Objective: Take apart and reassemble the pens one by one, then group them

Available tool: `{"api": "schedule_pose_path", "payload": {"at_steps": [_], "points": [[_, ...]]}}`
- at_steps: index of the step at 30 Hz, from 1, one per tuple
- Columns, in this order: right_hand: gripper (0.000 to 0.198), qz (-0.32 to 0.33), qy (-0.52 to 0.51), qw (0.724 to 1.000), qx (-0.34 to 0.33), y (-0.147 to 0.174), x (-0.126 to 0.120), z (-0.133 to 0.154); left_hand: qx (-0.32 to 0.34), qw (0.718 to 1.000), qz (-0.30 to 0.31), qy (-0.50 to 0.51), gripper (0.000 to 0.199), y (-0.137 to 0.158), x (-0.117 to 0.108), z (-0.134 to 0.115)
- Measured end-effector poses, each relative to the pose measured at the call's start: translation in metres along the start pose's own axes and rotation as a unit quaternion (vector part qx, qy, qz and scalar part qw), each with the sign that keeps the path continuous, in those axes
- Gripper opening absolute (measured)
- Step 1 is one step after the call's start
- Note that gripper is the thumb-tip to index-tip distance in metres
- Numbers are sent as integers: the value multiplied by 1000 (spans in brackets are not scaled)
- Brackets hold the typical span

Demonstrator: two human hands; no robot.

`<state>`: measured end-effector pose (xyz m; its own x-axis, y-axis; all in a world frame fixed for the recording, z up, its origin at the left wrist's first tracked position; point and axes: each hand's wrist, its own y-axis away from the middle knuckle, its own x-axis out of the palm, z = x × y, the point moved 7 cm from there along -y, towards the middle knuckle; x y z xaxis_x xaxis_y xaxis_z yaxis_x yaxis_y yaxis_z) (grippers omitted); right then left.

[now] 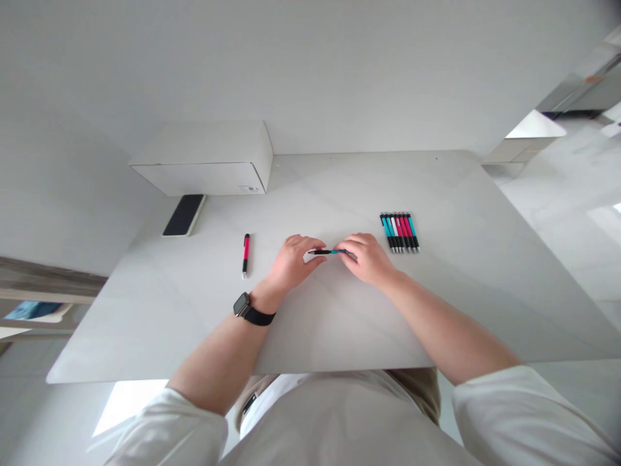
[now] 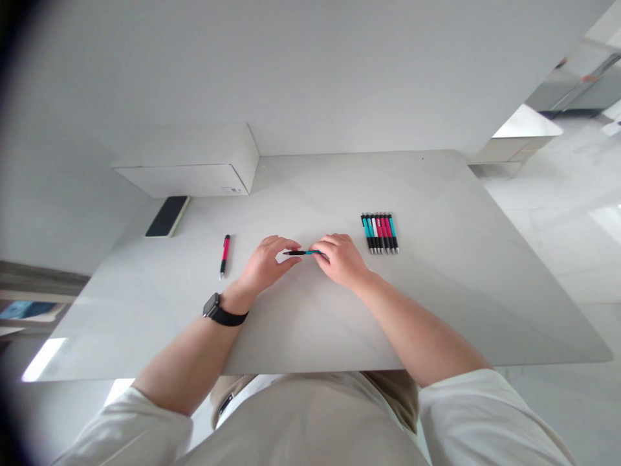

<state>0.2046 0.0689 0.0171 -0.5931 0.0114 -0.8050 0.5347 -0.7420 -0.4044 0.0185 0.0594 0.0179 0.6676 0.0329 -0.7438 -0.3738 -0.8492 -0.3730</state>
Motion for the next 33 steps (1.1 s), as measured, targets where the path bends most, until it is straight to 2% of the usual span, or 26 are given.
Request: {"api": "schedule_pose_path", "payload": {"at_steps": [3, 5, 6, 9, 14, 20, 24, 27, 31, 33], "points": [[15, -13, -8, 1000, 9, 0, -2, -2, -20, 1000, -16, -4, 34, 0, -5, 3], [15, -19, -10, 1000, 10, 0, -4, -3, -34, 999, -15, -13, 26, 0, -7, 6], [15, -21, -10, 1000, 9, 0, -5, -3, -37, 999, -7, -18, 23, -1, -7, 7], [15, -22, -14, 1000, 5, 0, -6, -2, -32, 999, 26, -22, 34, -2, -4, 7], [14, -25, -12, 1000, 14, 0, -7, -3, -27, 1000, 6, 4, 16, -2, -6, 3], [15, -14, -2, 1000, 8, 0, -5, -4, -22, 1000, 22, 5, 25, -2, -3, 5], [15, -11, -1, 1000, 9, 0, -5, -5, -19, 1000, 15, 5, 11, -2, -2, 5], [15, -13, -1, 1000, 10, 0, -5, -5, -24, 1000, 9, 5, 17, -1, -2, 5], [14, -11, 0, 1000, 2, 0, -4, -4, -16, 999, 32, 6, 21, -2, 2, 5], [14, -9, 2, 1000, -1, 0, -3, -5, -8, 999, 33, 8, 19, -2, 2, 4]]}}
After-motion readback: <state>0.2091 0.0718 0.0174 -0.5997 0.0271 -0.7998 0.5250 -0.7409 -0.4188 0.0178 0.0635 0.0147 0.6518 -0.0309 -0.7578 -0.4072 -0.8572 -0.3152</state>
